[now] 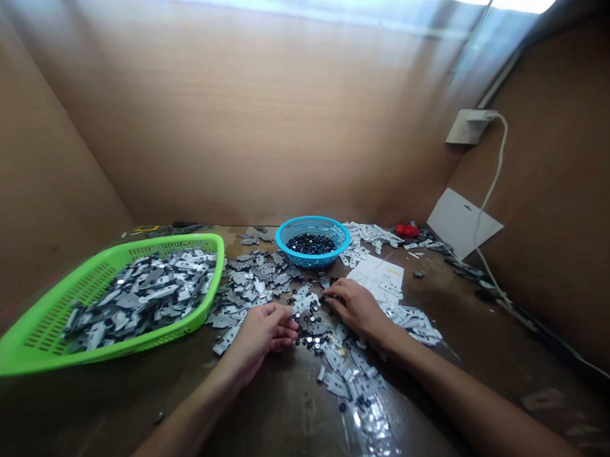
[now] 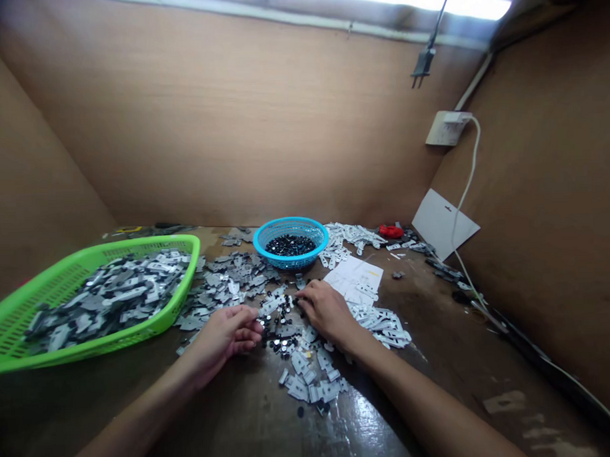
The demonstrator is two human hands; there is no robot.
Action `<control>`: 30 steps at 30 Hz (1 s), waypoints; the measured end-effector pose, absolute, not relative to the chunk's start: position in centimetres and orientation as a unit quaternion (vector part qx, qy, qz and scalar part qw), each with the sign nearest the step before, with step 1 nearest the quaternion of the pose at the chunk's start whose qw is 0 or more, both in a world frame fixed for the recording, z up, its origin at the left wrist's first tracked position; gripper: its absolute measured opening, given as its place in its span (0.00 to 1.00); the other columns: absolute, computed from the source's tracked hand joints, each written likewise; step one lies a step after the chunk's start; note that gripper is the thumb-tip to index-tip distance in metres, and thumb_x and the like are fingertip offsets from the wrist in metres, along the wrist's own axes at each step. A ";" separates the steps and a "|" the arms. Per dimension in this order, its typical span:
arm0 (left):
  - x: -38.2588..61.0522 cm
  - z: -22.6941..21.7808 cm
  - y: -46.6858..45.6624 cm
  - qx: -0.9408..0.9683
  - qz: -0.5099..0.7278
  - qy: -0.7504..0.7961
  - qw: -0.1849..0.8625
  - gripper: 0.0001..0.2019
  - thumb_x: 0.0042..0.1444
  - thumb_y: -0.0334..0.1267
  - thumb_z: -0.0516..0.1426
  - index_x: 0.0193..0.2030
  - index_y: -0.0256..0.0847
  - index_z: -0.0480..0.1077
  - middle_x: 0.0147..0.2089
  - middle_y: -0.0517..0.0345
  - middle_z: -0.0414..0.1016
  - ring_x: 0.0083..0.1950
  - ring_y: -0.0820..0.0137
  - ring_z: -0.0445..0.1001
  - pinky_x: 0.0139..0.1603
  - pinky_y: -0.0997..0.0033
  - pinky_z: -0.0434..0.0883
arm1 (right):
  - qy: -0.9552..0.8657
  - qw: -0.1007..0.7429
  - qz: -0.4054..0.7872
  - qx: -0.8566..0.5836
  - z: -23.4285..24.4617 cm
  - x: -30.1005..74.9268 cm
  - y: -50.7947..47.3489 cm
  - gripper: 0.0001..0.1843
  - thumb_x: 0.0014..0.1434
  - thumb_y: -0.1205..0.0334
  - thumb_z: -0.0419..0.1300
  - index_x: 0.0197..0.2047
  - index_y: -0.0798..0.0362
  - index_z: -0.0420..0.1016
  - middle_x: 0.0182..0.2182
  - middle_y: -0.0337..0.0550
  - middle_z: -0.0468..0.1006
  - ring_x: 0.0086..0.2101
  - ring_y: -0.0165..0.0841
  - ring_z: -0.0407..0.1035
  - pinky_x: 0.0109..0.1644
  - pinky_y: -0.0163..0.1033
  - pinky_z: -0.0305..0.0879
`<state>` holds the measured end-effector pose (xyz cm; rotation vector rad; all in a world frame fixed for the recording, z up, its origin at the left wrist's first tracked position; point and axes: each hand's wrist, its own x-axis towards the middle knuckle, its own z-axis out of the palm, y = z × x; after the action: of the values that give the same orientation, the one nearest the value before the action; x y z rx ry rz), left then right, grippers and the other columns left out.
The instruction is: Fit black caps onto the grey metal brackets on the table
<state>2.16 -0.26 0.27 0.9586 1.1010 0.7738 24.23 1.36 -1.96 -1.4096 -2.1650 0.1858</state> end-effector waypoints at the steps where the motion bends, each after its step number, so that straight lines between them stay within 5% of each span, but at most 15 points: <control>1: 2.2 0.3 -0.2 0.427 0.344 0.489 0.678 0.12 0.49 0.43 0.57 0.30 0.35 0.64 0.29 0.53 0.72 0.25 0.76 0.70 0.26 0.77 0.67 | -0.811 0.257 0.061 -0.522 -2.0 24.0 1.5 0.10 0.57 0.63 0.54 0.42 0.47 0.74 0.35 0.42 0.71 0.38 0.33 0.64 0.41 0.37 0.60; 30: 1.9 -0.2 -0.1 0.407 0.389 0.462 0.685 0.12 0.47 0.44 0.58 0.31 0.37 0.64 0.27 0.58 0.70 0.23 0.78 0.69 0.24 0.80 0.65 | -0.858 0.224 0.074 -0.456 -1.8 22.9 0.3 0.08 0.57 0.62 0.55 0.38 0.48 0.75 0.33 0.42 0.72 0.38 0.33 0.64 0.41 0.37 0.60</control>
<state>1.85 -0.05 -0.20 0.9128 1.0349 0.8711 22.91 0.30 -1.77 -1.2582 -2.3677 0.2055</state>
